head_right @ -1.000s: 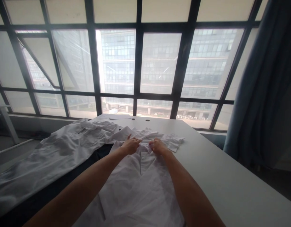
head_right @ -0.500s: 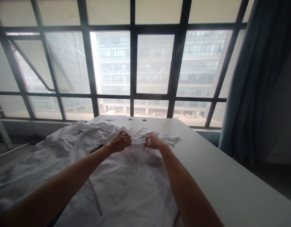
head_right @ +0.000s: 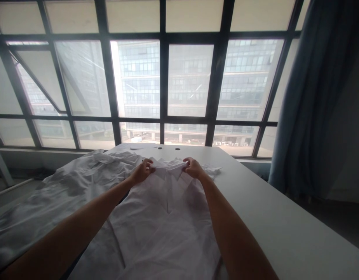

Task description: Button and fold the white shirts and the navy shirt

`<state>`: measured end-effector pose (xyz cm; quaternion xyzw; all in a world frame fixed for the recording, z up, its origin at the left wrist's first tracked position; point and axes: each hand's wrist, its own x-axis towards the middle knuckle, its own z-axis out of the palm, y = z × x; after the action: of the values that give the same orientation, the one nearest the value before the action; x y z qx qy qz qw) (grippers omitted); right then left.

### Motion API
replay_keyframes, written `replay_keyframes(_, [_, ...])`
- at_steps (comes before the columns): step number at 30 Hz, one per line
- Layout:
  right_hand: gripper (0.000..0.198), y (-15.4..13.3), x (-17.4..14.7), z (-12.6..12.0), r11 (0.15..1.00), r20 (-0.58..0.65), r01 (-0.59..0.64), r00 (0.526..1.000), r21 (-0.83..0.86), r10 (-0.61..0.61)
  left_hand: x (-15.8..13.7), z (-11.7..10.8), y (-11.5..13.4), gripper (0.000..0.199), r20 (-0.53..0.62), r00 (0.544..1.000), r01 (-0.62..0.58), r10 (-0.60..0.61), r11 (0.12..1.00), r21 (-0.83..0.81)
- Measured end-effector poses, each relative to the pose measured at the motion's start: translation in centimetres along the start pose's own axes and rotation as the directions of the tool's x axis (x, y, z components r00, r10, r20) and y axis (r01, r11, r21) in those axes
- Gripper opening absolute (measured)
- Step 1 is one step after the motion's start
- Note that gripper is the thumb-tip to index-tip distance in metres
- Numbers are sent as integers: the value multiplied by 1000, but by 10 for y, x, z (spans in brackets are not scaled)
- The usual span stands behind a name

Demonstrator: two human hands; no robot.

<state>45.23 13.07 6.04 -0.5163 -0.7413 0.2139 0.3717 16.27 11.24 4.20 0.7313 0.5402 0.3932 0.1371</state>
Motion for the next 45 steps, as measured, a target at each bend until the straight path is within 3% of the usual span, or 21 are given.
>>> replay_keyframes(3, [24, 4, 0, -1, 999, 58, -24, 998, -36, 26, 0, 3, -3, 55, 17, 999, -40, 40, 999, -26])
replay_keyframes(6, [13, 7, -1, -2, 989, 65, 6, 998, -146, 3, -3, 2, -7, 57, 117, 991, -76, 70, 996, 52])
replay_keyframes(11, [29, 5, -7, 0, 894, 104, 12, 994, -449, 39, -11, -8, -16, 25, 389, 917, -177, 88, 964, 200])
replay_keyframes(13, [32, 1, -10, -1, 859, 110, 9, 992, -511, 55, -14, -14, -18, 14, 443, 895, -190, 48, 941, 281])
replay_keyframes(16, [27, -6, -15, -5, 862, 135, 37, 990, -505, 36, -18, -25, -20, 7, 376, 926, -178, 23, 906, 383])
replay_keyframes(19, [18, -10, -17, -11, 884, 196, 81, 981, -460, 12, -22, -34, -23, 15, 315, 949, -153, 21, 903, 401])
replay_keyframes(23, [15, -10, -17, -19, 914, 223, 104, 975, -393, -14, -28, -39, -25, 29, 374, 926, -200, 57, 912, 357])
replay_keyframes(27, [13, -7, -17, -29, 902, 190, 104, 981, -420, -24, -28, -38, -22, 9, 324, 939, -236, 117, 903, 359])
replay_keyframes(35, [12, -18, -7, -35, 942, -35, -26, 999, -335, 15, -1, -58, -9, 31, 99, 995, -50, 1, 871, 488])
replay_keyframes(40, [11, -33, 14, -20, 949, -106, -174, 983, -262, 151, 21, -67, 5, 37, 43, 990, 81, -136, 785, 614])
replay_keyframes(43, [17, -38, 33, -9, 942, -163, -183, 976, -280, 141, 38, -73, 11, 39, -32, 979, 176, -200, 761, 624])
replay_keyframes(45, [32, -40, 46, -2, 940, -197, -173, 973, -294, 118, 50, -77, 13, 40, -100, 965, 255, -243, 774, 580])
